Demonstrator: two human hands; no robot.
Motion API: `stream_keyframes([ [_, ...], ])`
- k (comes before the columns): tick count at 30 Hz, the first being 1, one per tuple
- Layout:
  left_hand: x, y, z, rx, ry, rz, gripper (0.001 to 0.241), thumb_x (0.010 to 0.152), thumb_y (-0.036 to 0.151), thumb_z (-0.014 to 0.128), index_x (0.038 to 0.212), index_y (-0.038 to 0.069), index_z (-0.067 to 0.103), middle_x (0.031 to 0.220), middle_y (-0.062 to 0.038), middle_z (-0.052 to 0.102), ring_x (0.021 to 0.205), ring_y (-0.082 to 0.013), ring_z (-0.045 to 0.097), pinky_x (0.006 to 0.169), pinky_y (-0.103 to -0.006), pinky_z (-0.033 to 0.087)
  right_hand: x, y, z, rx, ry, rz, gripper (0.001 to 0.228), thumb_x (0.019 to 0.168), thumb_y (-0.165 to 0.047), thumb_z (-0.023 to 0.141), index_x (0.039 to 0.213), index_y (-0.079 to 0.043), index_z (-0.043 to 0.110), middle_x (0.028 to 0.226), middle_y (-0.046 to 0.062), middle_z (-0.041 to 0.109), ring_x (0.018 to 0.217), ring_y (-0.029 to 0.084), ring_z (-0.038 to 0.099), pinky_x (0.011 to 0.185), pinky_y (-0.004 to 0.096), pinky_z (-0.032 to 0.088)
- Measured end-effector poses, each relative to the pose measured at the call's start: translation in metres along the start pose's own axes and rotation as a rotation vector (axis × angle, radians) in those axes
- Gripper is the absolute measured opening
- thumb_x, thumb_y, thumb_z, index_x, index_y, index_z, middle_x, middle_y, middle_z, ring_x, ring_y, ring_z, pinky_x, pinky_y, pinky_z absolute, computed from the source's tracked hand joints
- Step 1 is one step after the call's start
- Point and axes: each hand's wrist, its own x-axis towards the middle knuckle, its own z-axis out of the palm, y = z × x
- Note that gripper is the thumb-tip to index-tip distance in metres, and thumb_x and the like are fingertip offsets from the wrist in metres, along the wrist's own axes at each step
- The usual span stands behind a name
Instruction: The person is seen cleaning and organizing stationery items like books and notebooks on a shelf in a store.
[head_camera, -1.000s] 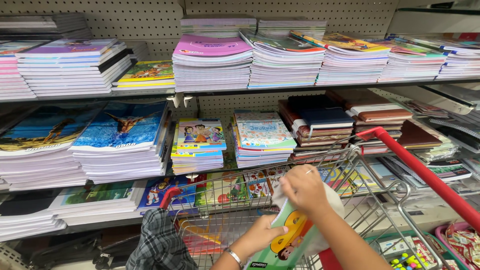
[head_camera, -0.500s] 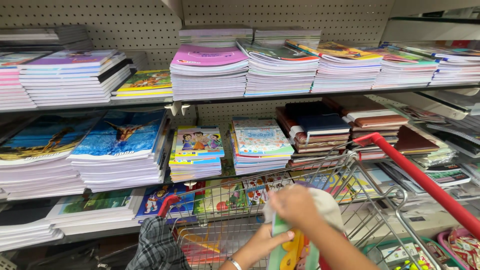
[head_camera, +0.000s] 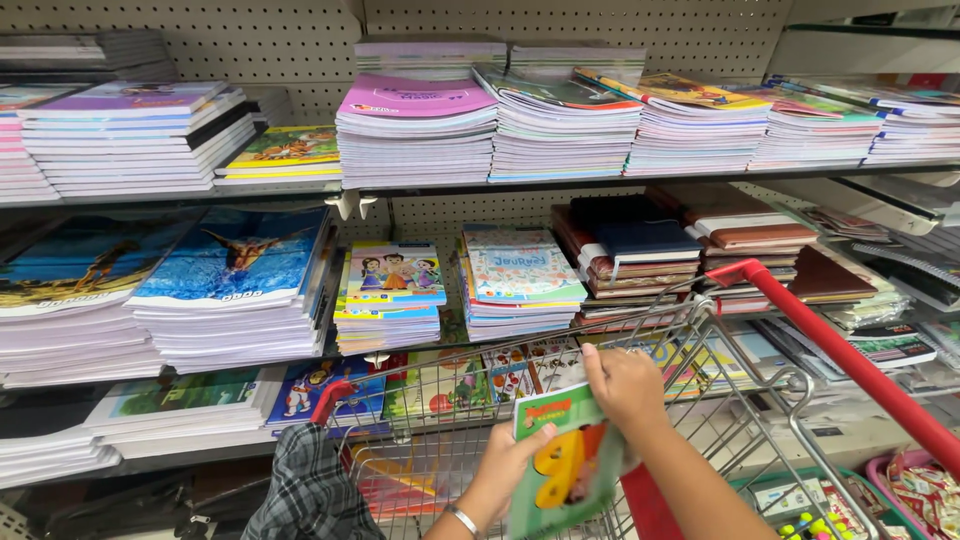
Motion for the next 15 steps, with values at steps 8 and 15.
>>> stream_keyframes([
  [8,0.000,0.010,-0.031,-0.227,-0.283,-0.369,0.059,0.090,0.056,0.061,0.108,0.000,0.065,0.106,-0.010,0.075,0.092,-0.0157,0.072,0.077,-0.0292,0.059,0.000,-0.016,-0.001,0.013,-0.119,-0.224,0.043,0.091,-0.025,0.064,0.051,-0.010,0.064,0.054,0.007,0.064,0.053,0.030,0.060,0.060,0.044,0.047],
  [15,-0.003,-0.017,-0.010,0.561,-0.174,-0.343,0.035,0.093,0.036,0.075,0.122,0.023,0.061,0.087,-0.004,0.059,0.063,-0.0136,0.053,0.052,-0.0315,0.045,-0.012,-0.049,0.006,0.061,-0.377,-0.609,0.043,0.090,-0.027,0.069,0.050,-0.014,0.064,0.054,0.003,0.065,0.050,0.023,0.060,0.064,0.040,0.049],
])
